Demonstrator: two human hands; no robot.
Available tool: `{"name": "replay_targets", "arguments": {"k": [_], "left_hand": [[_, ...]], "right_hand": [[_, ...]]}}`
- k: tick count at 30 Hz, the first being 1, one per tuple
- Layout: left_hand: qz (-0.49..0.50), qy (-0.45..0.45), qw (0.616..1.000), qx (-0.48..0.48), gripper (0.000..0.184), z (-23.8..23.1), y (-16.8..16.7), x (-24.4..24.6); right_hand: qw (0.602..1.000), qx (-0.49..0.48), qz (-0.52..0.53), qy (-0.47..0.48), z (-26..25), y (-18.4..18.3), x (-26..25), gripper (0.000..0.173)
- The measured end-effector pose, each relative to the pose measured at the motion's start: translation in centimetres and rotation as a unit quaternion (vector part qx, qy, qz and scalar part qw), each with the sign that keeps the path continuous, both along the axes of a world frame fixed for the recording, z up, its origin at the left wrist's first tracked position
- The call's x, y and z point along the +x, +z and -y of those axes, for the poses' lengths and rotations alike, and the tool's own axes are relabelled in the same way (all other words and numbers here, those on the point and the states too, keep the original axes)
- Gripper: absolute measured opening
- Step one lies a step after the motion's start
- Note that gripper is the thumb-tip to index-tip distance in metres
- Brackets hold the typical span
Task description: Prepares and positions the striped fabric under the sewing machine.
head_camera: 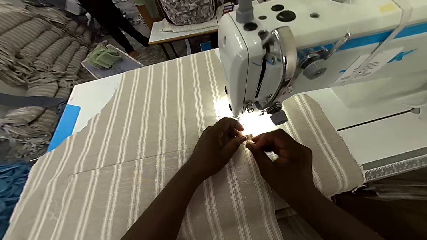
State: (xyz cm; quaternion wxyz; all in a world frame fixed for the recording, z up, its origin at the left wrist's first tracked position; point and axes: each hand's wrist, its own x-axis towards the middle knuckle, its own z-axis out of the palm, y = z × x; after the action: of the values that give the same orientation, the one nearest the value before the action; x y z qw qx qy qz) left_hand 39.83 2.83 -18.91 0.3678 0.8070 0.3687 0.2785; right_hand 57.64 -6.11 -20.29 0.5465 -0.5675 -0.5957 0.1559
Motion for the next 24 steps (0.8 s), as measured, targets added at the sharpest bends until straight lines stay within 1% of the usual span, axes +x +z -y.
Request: {"name": "replay_targets", "arguments": {"k": [3,5,7,10,12,13,14,16,18,21,24], "left_hand": [[0.045,-0.007,0.998,-0.037,0.021,0.0,0.3,0.0],[0.049,-0.013,0.998,-0.035,0.021,0.0,0.3,-0.1],[0.014,-0.011,1.0,0.004,0.022,-0.1,0.1,-0.1],[-0.06,-0.029,0.995,0.071,0.026,-0.4,-0.4,-0.2],[-0.072,-0.02,0.993,0.088,0.018,-0.5,-0.5,-0.3],[-0.071,-0.009,0.993,0.089,0.016,-0.5,-0.5,-0.3],[-0.063,-0.001,0.994,0.086,0.016,-0.5,-0.5,-0.3],[-0.044,0.008,0.996,0.072,0.017,-0.5,-0.5,-0.5],[-0.026,0.015,0.998,0.053,0.018,-0.7,-0.6,-0.7],[-0.038,0.024,0.998,0.052,0.017,-0.6,-0.8,-0.5],[-0.066,0.035,0.993,0.09,0.015,-0.3,-0.8,0.0]], "right_hand": [[0.998,-0.057,0.021,-0.016,-0.8,0.0,-0.7,0.012],[0.997,-0.071,0.012,-0.014,-1.0,0.1,-0.7,0.011],[0.996,-0.089,-0.014,-0.004,-1.0,0.3,-0.7,0.013],[0.989,-0.124,-0.081,0.022,-1.1,0.5,-0.6,0.015],[0.984,-0.137,-0.111,0.034,-1.1,0.6,-0.5,0.015],[0.982,-0.149,-0.108,0.041,-0.9,0.8,-0.3,0.017],[0.981,-0.168,-0.081,0.049,-0.5,1.0,-0.1,0.019],[0.968,-0.237,0.002,0.078,1.1,1.9,0.0,0.023],[0.946,-0.299,0.035,0.115,2.9,2.3,-0.1,0.017],[0.933,-0.342,0.032,0.112,4.2,2.3,0.2,0.013],[0.926,-0.362,-0.012,0.102,4.1,1.9,0.4,0.013]]}}
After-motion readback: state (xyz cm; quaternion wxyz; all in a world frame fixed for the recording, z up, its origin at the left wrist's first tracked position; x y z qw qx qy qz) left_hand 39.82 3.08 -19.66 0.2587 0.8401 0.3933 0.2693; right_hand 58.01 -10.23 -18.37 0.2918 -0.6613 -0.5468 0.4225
